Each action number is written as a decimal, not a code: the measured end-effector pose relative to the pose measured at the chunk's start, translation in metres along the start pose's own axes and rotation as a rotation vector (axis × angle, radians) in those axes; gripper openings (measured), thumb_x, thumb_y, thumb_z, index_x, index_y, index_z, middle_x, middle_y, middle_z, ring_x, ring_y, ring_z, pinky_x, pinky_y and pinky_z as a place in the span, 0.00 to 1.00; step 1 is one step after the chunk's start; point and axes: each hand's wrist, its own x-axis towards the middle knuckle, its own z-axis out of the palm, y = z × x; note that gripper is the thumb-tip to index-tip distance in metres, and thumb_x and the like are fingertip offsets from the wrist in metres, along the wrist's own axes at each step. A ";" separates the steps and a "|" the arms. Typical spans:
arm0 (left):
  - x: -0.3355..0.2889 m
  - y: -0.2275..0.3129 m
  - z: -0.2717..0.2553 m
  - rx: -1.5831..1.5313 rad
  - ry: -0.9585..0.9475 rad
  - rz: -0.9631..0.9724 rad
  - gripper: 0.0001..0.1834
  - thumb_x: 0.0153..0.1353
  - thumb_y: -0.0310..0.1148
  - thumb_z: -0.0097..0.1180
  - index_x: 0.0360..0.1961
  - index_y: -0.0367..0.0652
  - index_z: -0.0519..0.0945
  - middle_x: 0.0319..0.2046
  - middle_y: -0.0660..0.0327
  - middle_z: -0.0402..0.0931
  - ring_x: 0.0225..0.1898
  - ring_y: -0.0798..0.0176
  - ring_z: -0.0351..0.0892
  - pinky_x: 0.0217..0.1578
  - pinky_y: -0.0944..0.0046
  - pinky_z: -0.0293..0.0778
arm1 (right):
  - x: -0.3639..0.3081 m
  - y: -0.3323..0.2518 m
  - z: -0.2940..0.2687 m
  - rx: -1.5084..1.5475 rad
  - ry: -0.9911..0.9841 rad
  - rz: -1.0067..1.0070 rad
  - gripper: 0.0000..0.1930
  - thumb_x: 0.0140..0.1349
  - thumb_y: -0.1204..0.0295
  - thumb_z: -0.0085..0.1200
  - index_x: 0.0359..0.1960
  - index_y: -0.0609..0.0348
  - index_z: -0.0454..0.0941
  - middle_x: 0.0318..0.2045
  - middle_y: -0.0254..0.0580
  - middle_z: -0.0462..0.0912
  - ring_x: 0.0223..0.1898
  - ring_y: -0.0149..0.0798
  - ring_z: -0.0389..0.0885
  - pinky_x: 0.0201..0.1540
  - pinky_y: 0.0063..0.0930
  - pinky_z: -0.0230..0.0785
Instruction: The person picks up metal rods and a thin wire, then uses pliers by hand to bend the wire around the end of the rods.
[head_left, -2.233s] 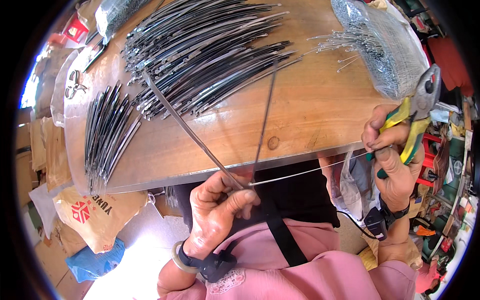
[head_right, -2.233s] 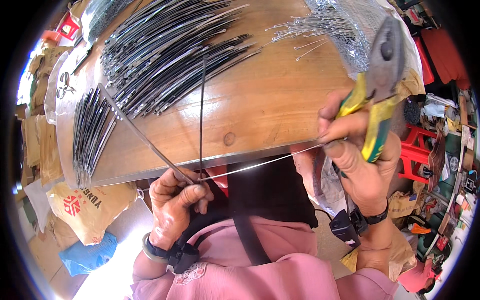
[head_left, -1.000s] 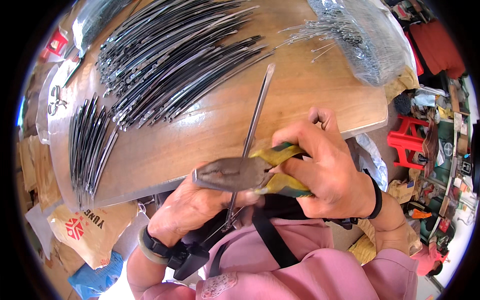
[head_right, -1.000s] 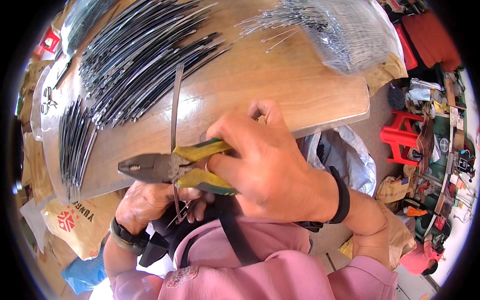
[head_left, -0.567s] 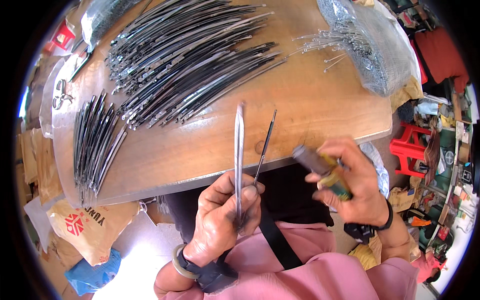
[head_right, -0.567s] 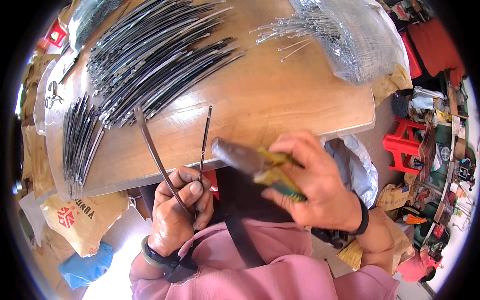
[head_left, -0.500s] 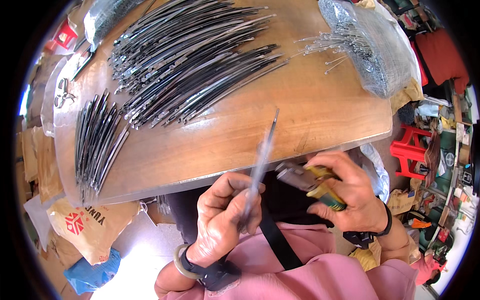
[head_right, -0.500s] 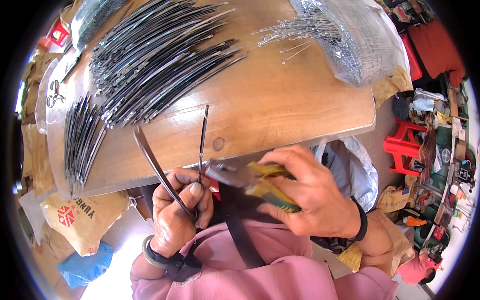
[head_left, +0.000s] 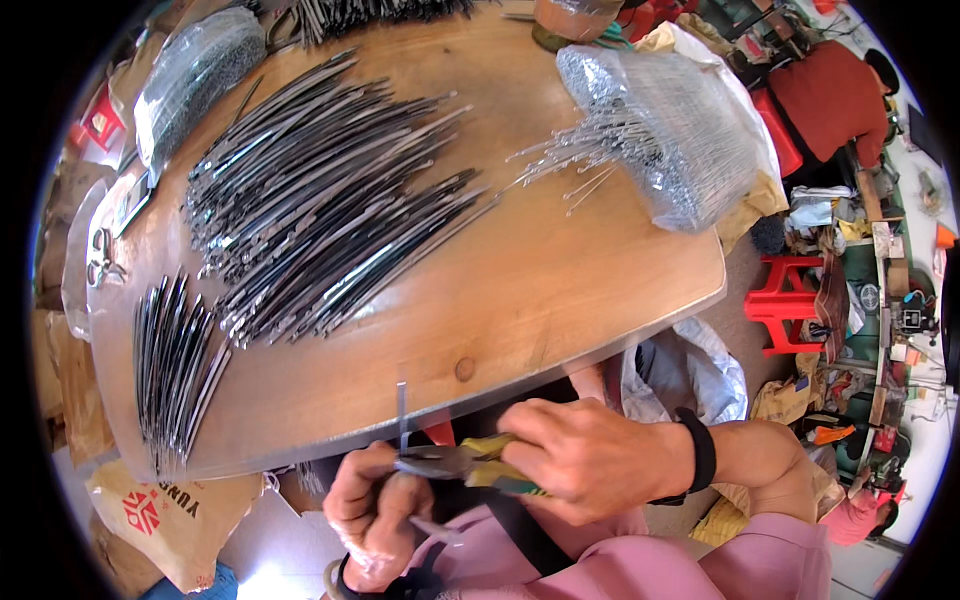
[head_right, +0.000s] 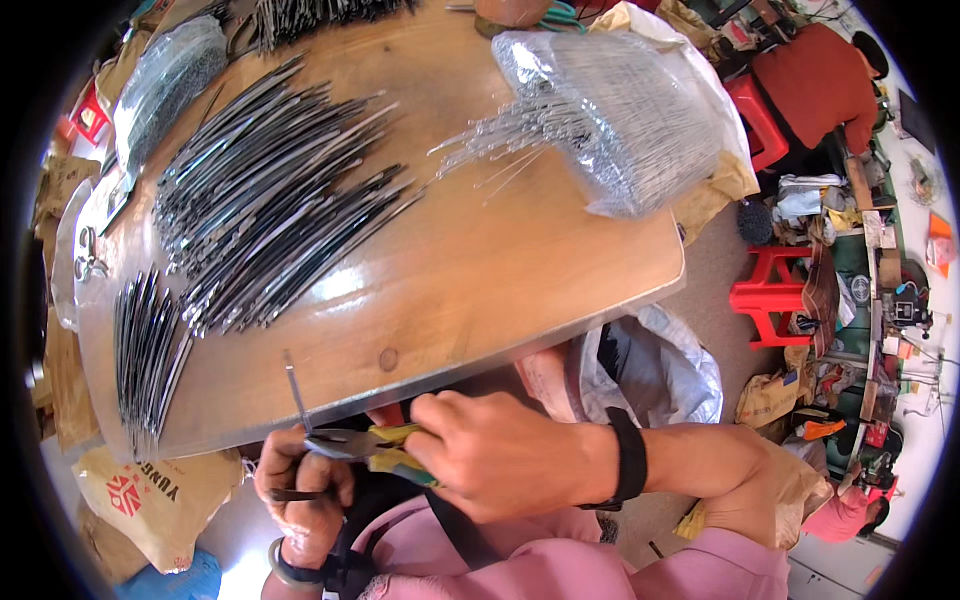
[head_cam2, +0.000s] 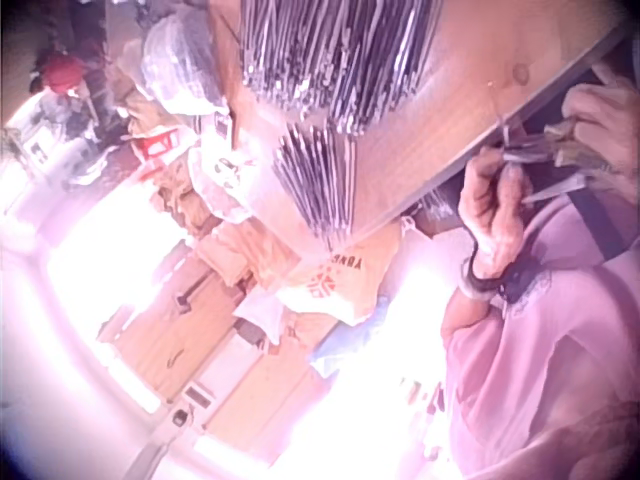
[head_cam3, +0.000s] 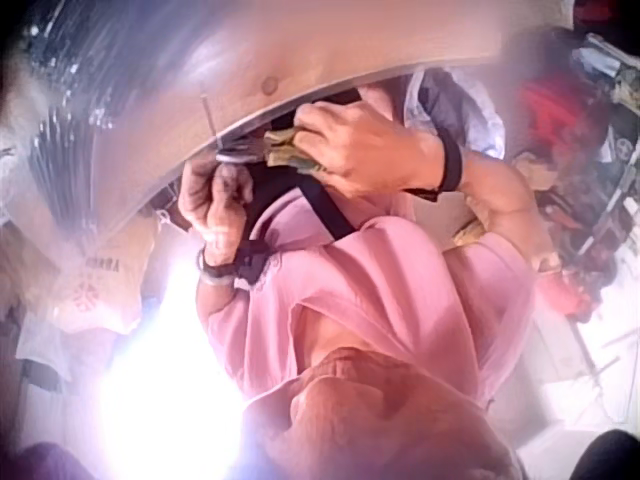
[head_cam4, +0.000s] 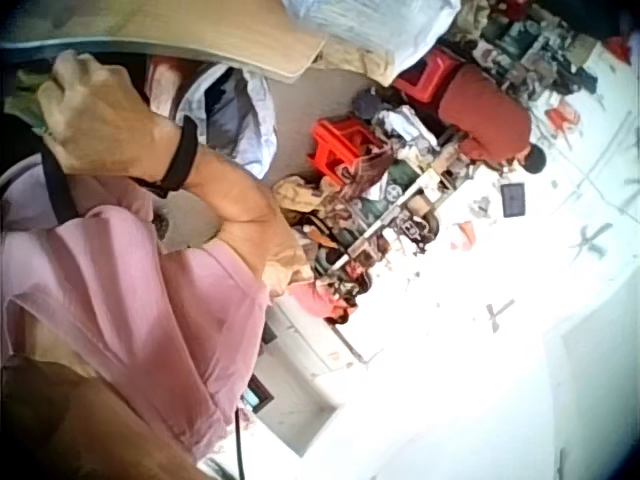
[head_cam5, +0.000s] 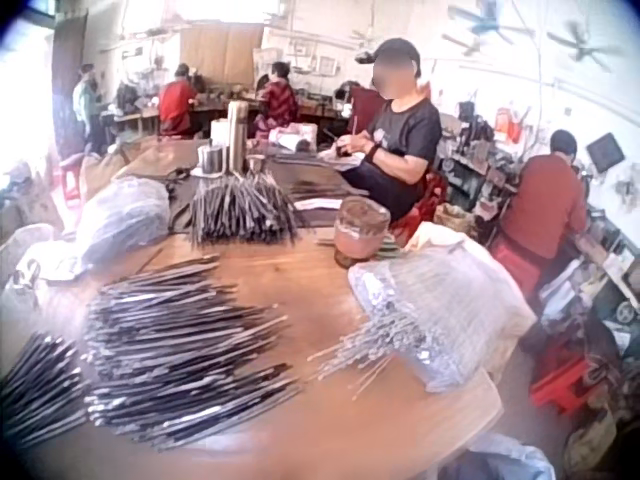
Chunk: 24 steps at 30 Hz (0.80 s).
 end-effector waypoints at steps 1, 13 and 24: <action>0.004 0.005 -0.002 0.034 0.044 -0.029 0.02 0.62 0.17 0.49 0.34 0.33 0.73 0.20 0.61 0.72 0.16 0.72 0.67 0.18 0.74 0.61 | 0.008 0.000 -0.002 0.026 -0.025 0.025 0.16 0.51 0.66 0.61 0.34 0.66 0.74 0.34 0.49 0.71 0.34 0.45 0.77 0.29 0.32 0.72; 0.046 0.045 -0.156 1.288 0.582 0.719 0.10 0.62 0.22 0.53 0.44 0.31 0.76 0.31 0.55 0.76 0.32 0.65 0.75 0.33 0.69 0.72 | 0.016 0.103 -0.086 -0.803 0.349 0.007 0.12 0.38 0.79 0.58 0.28 0.65 0.74 0.45 0.51 0.76 0.39 0.52 0.77 0.39 0.39 0.74; 0.118 0.046 -0.017 1.404 -0.118 0.763 0.07 0.50 0.23 0.62 0.31 0.36 0.78 0.28 0.53 0.68 0.34 0.49 0.72 0.36 0.54 0.72 | 0.011 0.018 -0.084 -0.531 0.664 0.104 0.13 0.38 0.83 0.63 0.29 0.62 0.79 0.47 0.53 0.76 0.40 0.46 0.78 0.39 0.35 0.73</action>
